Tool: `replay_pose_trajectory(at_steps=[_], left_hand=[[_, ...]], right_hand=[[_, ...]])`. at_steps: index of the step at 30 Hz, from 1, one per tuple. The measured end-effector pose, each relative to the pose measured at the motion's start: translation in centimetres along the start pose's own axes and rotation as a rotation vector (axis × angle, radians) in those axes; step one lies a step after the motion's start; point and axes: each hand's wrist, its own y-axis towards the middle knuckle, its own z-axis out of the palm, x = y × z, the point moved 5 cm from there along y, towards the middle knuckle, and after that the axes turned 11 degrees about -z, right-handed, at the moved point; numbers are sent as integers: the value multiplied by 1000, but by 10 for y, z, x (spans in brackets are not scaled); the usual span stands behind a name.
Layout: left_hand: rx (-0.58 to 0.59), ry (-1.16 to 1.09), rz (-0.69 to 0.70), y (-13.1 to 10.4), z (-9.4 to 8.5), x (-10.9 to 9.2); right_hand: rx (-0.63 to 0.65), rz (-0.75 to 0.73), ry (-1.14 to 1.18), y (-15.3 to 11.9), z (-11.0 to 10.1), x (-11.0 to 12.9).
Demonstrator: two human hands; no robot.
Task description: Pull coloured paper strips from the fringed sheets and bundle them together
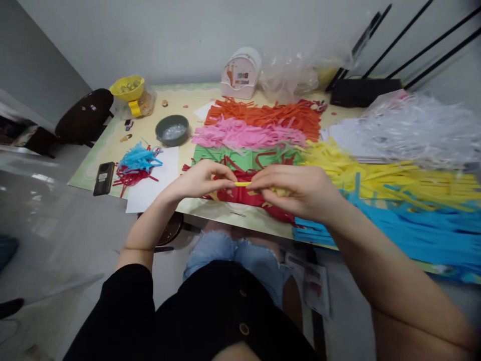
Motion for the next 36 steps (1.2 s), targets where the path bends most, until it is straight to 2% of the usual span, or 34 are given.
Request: replay_pose_trajectory(at_steps=[2, 4, 8, 10, 13, 15, 17, 19, 23, 25, 28, 31, 34, 36], left_hand=[[-52, 74, 3, -6, -2, 4], [-166, 203, 42, -14, -5, 7], [-433, 408, 144, -26, -11, 12], [-530, 346, 176, -31, -14, 18], [-638, 182, 191, -40, -18, 34], [-701, 134, 195, -48, -18, 48], [-794, 132, 221, -56, -15, 61], [-926, 134, 255, -66, -10, 72], [-1175, -25, 202, -84, -3, 90], [-1221, -211, 79, -90, -3, 99], [-1225, -496, -104, -95, -9, 115], [-1303, -671, -123, -100, -23, 132], [-1497, -748, -91, -109, -44, 149], [-1611, -831, -18, -118, -59, 155]], right_hand=[[34, 20, 8, 1, 3, 0], [76, 101, 83, 2, 7, -7], [23, 433, 364, 11, 20, -41], [23, 583, 591, 18, 39, -54], [110, 720, 958, 29, 78, -53], [51, 807, 1102, 34, 99, -47], [-75, 865, 1153, 37, 114, -43], [-163, 855, 1156, 43, 125, -40], [-192, 725, 1178, 64, 146, -38], [-190, 657, 1142, 77, 155, -39], [-190, 593, 987, 98, 167, -41], [-142, 475, 810, 121, 179, -48], [58, 274, 661, 152, 192, -76], [163, 263, 463, 175, 199, -120]])
